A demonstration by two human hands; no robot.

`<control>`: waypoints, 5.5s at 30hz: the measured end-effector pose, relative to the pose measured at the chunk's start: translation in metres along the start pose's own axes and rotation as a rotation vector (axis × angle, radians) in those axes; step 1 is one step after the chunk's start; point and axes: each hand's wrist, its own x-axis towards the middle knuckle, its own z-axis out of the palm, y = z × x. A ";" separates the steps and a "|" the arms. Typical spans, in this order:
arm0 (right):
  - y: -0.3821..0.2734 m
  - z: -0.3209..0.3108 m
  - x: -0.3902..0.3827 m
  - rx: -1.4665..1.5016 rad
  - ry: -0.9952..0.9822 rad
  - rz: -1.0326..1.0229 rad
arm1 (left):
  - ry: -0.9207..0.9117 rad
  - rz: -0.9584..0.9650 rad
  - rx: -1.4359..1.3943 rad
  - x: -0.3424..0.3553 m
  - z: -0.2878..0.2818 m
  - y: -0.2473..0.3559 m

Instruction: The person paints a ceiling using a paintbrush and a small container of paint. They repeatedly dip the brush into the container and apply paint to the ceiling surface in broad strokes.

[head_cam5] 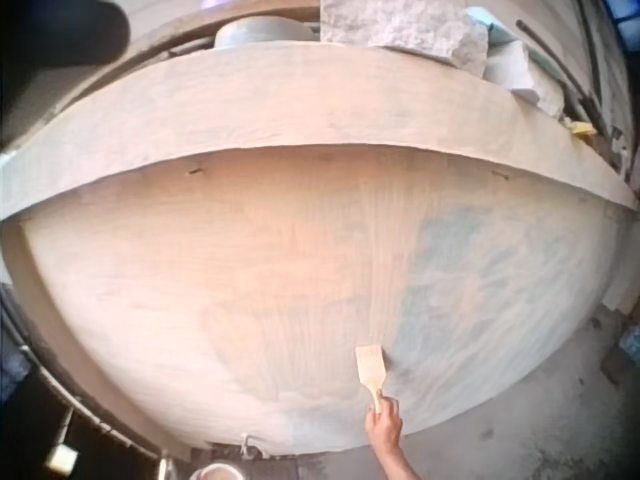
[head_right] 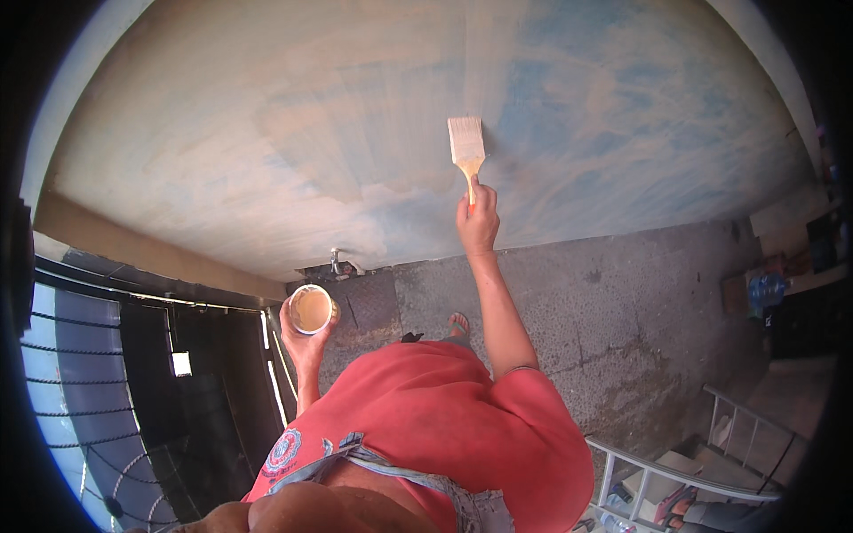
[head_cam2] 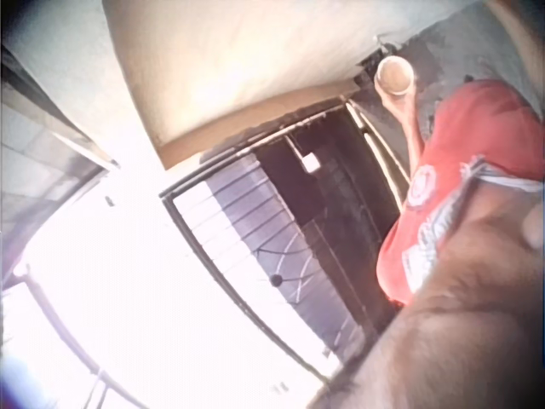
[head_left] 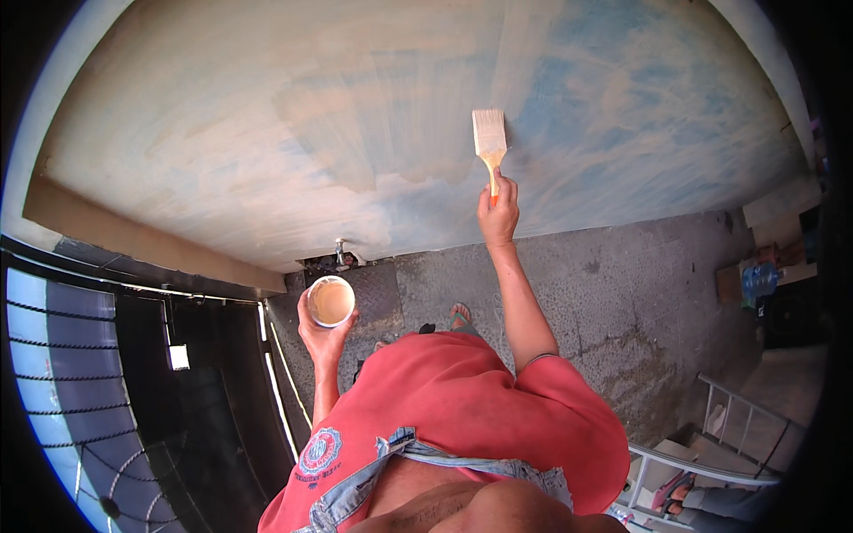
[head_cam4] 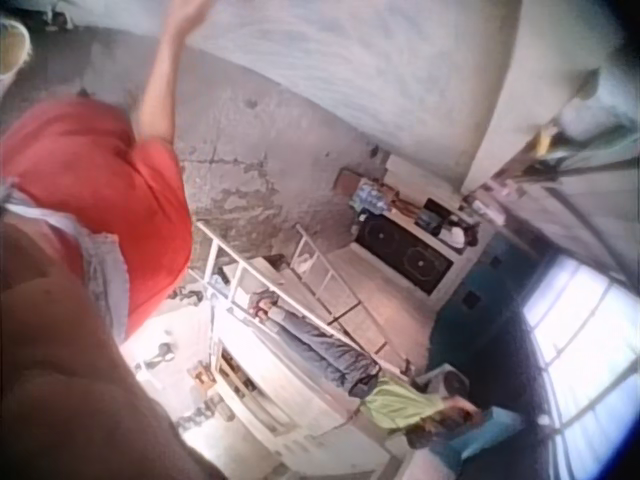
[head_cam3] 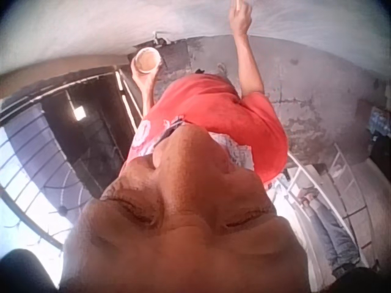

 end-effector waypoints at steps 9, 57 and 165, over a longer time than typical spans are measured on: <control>0.044 0.000 -0.083 -0.084 -0.241 0.188 | -0.041 0.011 0.034 0.003 0.001 0.001; 0.103 -0.025 -0.147 -0.069 -0.499 0.287 | -0.042 0.022 0.028 0.005 0.000 0.002; -0.033 -0.108 -0.177 0.655 -0.154 0.822 | -0.254 0.092 -0.142 0.009 0.035 -0.001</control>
